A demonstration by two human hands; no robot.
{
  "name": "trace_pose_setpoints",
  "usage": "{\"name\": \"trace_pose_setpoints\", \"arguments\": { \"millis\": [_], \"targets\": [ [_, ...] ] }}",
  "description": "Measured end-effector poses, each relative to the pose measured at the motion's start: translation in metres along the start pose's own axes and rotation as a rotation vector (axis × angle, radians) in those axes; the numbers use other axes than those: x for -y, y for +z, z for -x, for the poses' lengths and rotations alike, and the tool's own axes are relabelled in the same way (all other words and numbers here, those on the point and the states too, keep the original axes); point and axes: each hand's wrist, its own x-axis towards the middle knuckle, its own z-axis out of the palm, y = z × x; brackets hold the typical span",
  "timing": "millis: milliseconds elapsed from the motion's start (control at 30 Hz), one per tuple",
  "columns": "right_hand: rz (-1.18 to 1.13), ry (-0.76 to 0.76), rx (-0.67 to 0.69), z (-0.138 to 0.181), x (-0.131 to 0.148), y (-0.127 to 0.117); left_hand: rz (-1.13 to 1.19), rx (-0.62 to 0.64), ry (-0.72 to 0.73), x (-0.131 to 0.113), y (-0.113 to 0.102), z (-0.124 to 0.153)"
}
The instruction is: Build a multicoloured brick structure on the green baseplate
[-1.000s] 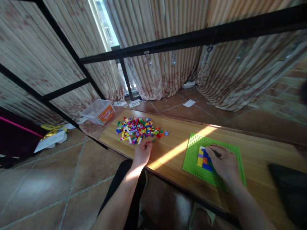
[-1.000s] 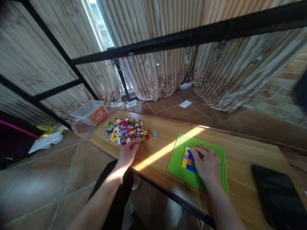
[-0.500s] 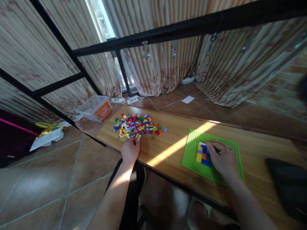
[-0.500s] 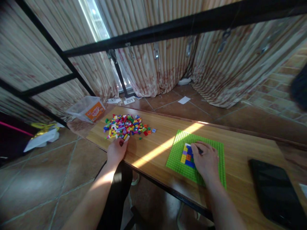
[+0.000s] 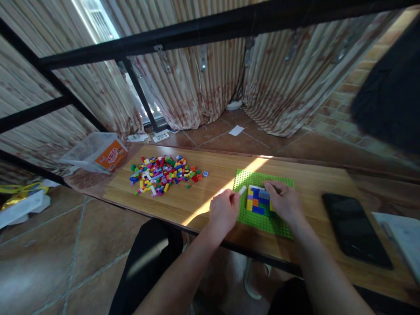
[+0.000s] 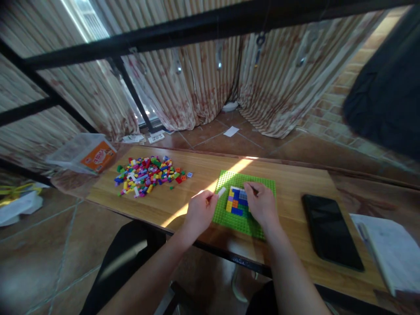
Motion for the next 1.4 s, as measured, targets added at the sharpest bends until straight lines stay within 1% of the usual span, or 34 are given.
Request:
{"name": "trace_pose_setpoints", "arguments": {
  "millis": [100,200,500,667,767,867,1067,1200,1400],
  "targets": [
    [0.022,-0.013,-0.009,0.001,0.001,-0.002,-0.136,0.008,0.013,-0.013,0.011,-0.005],
    [0.038,-0.03,-0.013,0.001,0.004,-0.003,-0.222,-0.007,0.031,-0.018,0.018,-0.003],
    [0.092,-0.092,0.016,0.002,0.006,-0.002,-0.321,0.0,0.061,-0.023,0.03,0.0],
    [0.103,-0.167,0.005,0.004,0.009,0.004,-0.311,0.0,0.055,-0.028,0.033,0.0],
    [0.108,-0.277,-0.004,0.006,0.013,0.009,-0.27,-0.004,0.042,-0.03,0.033,-0.002],
    [0.108,-0.369,0.022,0.006,0.014,0.013,-0.205,-0.005,0.03,-0.029,0.033,-0.005],
    [0.162,-0.351,0.1,0.007,0.013,0.015,-0.11,0.026,-0.024,-0.028,0.033,-0.009],
    [0.178,-0.332,0.139,0.008,0.013,0.013,-0.104,0.046,-0.047,-0.029,0.033,-0.011],
    [0.184,-0.338,0.13,0.01,0.016,0.013,-0.137,0.064,-0.08,-0.034,0.031,-0.015]
  ]
}}
